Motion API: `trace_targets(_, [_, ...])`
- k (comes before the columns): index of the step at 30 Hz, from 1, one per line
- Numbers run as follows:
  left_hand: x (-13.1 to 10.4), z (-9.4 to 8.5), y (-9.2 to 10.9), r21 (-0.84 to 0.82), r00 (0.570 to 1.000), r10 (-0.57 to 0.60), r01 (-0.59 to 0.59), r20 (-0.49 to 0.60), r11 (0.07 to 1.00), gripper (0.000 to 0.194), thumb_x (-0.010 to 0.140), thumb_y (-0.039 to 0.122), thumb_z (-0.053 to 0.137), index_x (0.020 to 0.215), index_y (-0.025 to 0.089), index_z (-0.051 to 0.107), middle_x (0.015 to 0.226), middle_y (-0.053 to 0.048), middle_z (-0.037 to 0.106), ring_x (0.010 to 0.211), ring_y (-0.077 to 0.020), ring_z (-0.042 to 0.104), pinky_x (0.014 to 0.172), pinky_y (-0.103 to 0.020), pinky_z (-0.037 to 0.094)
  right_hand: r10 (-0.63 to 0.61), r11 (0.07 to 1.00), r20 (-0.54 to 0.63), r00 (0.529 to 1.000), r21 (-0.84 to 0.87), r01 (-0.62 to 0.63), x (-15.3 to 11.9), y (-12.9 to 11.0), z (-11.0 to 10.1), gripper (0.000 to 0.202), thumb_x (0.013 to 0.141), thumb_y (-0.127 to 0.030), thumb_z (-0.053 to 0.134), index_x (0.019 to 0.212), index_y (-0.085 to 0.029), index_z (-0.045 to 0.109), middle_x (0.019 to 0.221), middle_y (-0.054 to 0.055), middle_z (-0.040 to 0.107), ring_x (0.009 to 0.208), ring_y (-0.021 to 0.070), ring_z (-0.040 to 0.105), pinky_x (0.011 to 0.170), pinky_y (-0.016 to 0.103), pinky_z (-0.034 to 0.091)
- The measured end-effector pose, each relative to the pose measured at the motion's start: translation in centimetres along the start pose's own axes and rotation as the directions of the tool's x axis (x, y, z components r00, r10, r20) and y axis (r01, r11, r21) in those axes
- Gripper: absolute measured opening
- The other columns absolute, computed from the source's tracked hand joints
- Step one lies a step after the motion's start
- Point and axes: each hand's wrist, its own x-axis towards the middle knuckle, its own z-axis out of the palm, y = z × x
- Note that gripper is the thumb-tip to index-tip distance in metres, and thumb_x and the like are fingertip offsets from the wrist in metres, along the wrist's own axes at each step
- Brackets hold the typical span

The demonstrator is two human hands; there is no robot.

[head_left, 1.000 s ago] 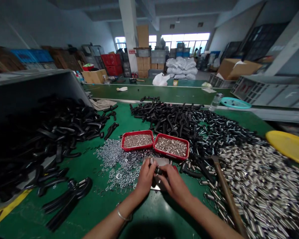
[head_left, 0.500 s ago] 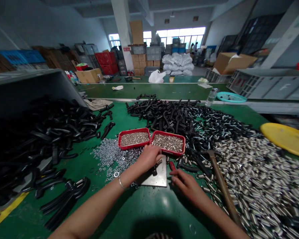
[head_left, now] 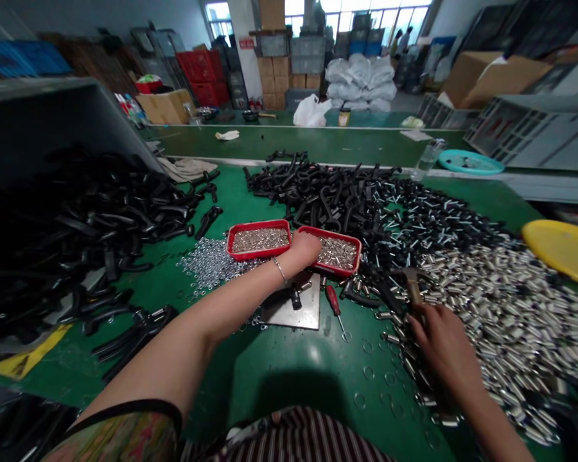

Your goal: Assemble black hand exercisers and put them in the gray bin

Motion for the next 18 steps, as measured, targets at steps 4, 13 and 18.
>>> trace_targets(4, [-0.1, -0.3, 0.5, 0.008, 1.0, -0.014, 0.014, 0.002, 1.0, 0.033, 0.09, 0.031, 0.061, 0.112, 0.008, 0.072, 0.107, -0.026, 0.071, 0.111, -0.0373, 0.063, 0.092, -0.05, 0.047, -0.021, 0.993, -0.042, 0.999, -0.12, 0.016, 0.0, 0.1, 0.6, 0.042, 0.096, -0.035, 0.042, 0.129, -0.013, 0.056, 0.111, 0.02, 0.059, 0.096, 0.0327, 0.056, 0.086, 0.047, 0.048])
trace_targets(13, [-0.8, -0.6, 0.5, -0.007, 0.999, -0.018, 0.018, -0.033, 1.0, 0.029, 0.092, 0.02, 0.055, 0.111, 0.004, 0.07, 0.113, -0.029, 0.069, 0.113, -0.0378, 0.063, 0.093, -0.051, 0.047, 0.257, 0.87, 0.325, 0.91, 0.333, -0.364, 4.3, 2.2, -0.6, 0.067, 0.079, -0.038, 0.062, 0.135, -0.004, 0.046, 0.096, 0.018, 0.068, 0.079, 0.0295, 0.066, 0.067, 0.04, 0.053])
trace_targets(18, [-0.5, -0.8, 0.1, -0.045, 0.999, -0.016, 0.014, -0.04, 0.999, 0.024, 0.09, 0.015, 0.058, 0.106, 0.007, 0.073, 0.107, -0.026, 0.071, 0.108, -0.0371, 0.066, 0.089, -0.05, 0.05, 0.238, 0.457, 0.594, 0.768, 0.63, -0.628, 6.4, 2.7, -2.9, 0.036, 0.082, -0.05, 0.06, 0.094, -0.017, 0.064, 0.067, 0.006, 0.064, 0.051, 0.019, 0.059, 0.047, 0.032, 0.047])
